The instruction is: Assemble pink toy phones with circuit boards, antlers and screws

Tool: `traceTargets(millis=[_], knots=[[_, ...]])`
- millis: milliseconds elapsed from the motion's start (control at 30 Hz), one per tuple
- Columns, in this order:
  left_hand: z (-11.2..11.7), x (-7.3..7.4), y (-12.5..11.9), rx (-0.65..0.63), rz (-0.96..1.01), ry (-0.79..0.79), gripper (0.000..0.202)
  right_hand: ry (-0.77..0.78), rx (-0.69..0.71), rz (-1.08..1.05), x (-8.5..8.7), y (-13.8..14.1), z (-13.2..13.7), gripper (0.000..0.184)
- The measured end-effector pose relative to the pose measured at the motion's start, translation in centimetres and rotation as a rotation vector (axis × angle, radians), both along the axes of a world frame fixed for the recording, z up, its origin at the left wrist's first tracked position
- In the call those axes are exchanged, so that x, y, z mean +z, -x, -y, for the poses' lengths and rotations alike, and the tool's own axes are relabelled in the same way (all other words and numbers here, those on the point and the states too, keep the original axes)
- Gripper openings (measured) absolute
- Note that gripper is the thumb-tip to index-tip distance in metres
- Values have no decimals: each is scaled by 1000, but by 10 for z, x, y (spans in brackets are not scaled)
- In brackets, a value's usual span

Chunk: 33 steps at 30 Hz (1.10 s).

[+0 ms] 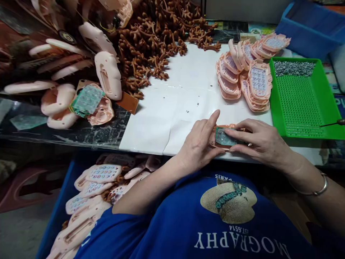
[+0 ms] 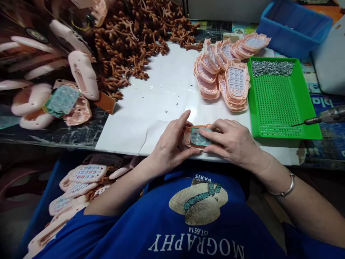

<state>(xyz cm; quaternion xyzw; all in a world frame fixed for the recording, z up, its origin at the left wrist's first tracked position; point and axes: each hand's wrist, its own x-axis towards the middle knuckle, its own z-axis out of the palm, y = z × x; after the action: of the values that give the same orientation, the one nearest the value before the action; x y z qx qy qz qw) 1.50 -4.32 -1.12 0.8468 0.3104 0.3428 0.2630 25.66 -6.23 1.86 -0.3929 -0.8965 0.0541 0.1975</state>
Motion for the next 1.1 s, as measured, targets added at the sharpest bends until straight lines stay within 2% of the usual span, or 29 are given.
traceTargets(millis=[300, 733, 800, 900, 1033, 1100], knots=[[10, -2, -5, 16, 30, -38, 90, 165, -54, 62, 19, 3, 6, 39], [16, -1, -5, 34, 4, -62, 86, 283, -69, 65, 24, 4, 7, 43], [16, 1, -5, 37, -2, -82, 80, 290, -67, 76, 25, 4, 6, 42], [19, 4, -7, 37, -55, -163, 59, 293, -69, 88, 24, 3, 7, 36], [19, 7, -15, -58, -175, -350, 32, 288, -72, 71, 21, 4, 4, 26], [18, 5, -18, -73, -184, -378, 26, 275, -76, 69, 19, 7, 3, 25]])
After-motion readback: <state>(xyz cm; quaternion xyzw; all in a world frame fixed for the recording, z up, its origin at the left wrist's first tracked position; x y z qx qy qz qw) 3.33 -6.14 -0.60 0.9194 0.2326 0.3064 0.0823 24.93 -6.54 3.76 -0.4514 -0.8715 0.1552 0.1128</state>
